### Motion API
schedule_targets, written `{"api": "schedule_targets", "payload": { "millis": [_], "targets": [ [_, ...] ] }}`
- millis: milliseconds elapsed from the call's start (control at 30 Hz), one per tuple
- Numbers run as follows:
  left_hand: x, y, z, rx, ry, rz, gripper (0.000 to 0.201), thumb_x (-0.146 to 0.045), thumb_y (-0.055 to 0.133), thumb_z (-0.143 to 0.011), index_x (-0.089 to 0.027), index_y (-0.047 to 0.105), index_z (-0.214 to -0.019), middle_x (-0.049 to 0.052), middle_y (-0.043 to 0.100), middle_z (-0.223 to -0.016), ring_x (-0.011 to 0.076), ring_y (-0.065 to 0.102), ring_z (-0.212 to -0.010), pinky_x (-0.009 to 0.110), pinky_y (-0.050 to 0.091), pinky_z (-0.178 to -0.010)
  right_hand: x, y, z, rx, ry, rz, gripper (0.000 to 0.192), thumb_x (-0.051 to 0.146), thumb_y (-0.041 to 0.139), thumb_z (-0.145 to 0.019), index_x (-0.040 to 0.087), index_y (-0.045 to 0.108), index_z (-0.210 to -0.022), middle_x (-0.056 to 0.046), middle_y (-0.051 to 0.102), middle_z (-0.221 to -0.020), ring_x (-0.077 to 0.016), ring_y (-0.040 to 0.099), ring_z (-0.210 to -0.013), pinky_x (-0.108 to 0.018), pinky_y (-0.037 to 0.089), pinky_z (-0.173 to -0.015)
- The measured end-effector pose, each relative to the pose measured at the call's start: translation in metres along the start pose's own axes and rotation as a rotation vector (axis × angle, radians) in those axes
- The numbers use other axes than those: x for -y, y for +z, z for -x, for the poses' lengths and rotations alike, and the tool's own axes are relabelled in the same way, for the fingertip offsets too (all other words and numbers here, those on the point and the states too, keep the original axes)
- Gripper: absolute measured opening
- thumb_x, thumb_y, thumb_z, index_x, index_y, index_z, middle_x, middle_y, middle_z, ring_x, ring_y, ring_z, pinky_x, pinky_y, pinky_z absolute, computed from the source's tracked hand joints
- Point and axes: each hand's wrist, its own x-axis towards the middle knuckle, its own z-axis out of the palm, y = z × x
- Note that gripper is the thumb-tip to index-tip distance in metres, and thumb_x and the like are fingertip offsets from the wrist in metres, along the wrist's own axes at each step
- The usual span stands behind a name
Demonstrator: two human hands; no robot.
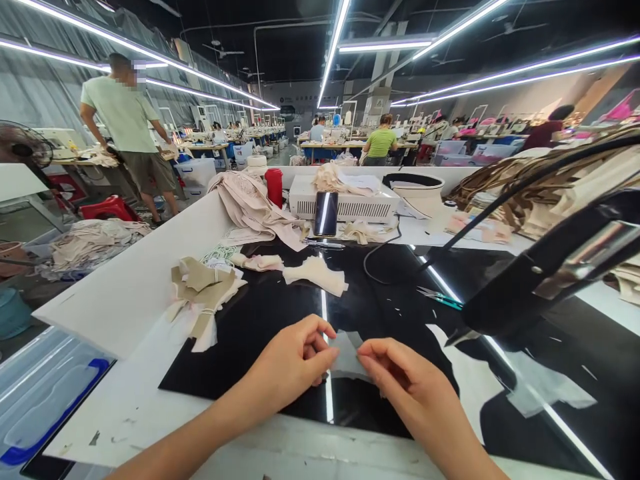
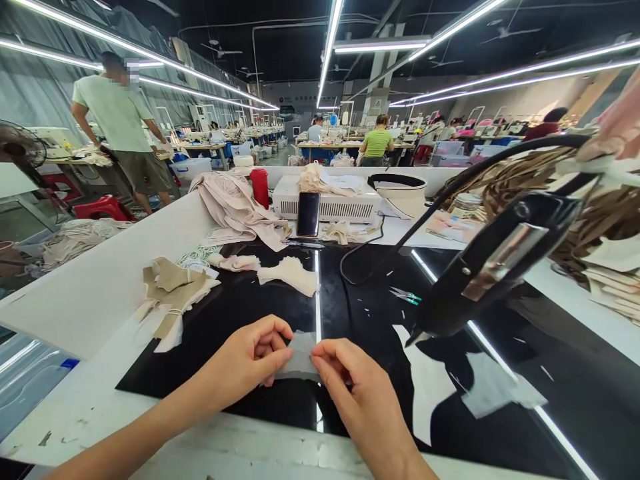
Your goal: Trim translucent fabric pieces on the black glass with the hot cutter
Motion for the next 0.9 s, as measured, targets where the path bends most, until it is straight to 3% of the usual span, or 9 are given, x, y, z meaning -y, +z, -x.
{"api": "schedule_targets", "payload": {
  "millis": [167, 367, 533, 900],
  "targets": [
    [0.002, 0.004, 0.001, -0.149, 0.109, -0.5, 0.009, -0.022, 0.061, -0.092, -0.025, 0.055, -0.099, -0.008, 0.063, -0.078, 0.0113, 0.055, -0.062, 0.024, 0.037, -0.061, -0.013, 0.003, -0.009, -0.015, -0.264, 0.197, 0.022, 0.034, 0.049, -0.102, 0.028, 0.07, -0.1, -0.003, 0.072, -0.096, -0.018, 0.069, -0.084, -0.027, 0.055, -0.072],
    [0.017, 0.01, 0.0, -0.138, 0.254, -0.848, 0.01, -0.02, 0.059, -0.097, -0.023, 0.056, -0.087, -0.006, 0.064, -0.077, 0.0143, 0.061, -0.066, 0.026, 0.035, -0.062, -0.023, 0.009, -0.009, -0.117, -0.467, 0.503, 0.026, 0.031, 0.044, -0.105, 0.028, 0.069, -0.105, -0.001, 0.074, -0.095, -0.0185, 0.071, -0.082, -0.029, 0.058, -0.066],
    [0.023, 0.011, -0.002, -0.125, 0.293, -0.955, 0.009, -0.022, 0.059, -0.098, -0.023, 0.058, -0.089, -0.005, 0.064, -0.08, 0.0155, 0.063, -0.07, 0.028, 0.035, -0.06, -0.023, 0.01, -0.011, -0.128, -0.539, 0.622, 0.032, 0.03, 0.038, -0.106, 0.025, 0.069, -0.1, -0.002, 0.073, -0.088, -0.0189, 0.068, -0.073, -0.031, 0.056, -0.062],
    [0.025, 0.012, -0.005, -0.163, 0.333, -0.998, 0.011, -0.022, 0.061, -0.097, -0.023, 0.058, -0.087, -0.006, 0.062, -0.077, 0.0154, 0.063, -0.067, 0.029, 0.034, -0.058, -0.027, 0.013, -0.011, -0.127, -0.518, 0.626, 0.027, 0.028, 0.041, -0.106, 0.025, 0.068, -0.101, -0.002, 0.071, -0.087, -0.0188, 0.065, -0.074, -0.03, 0.053, -0.063]
  ]
}}
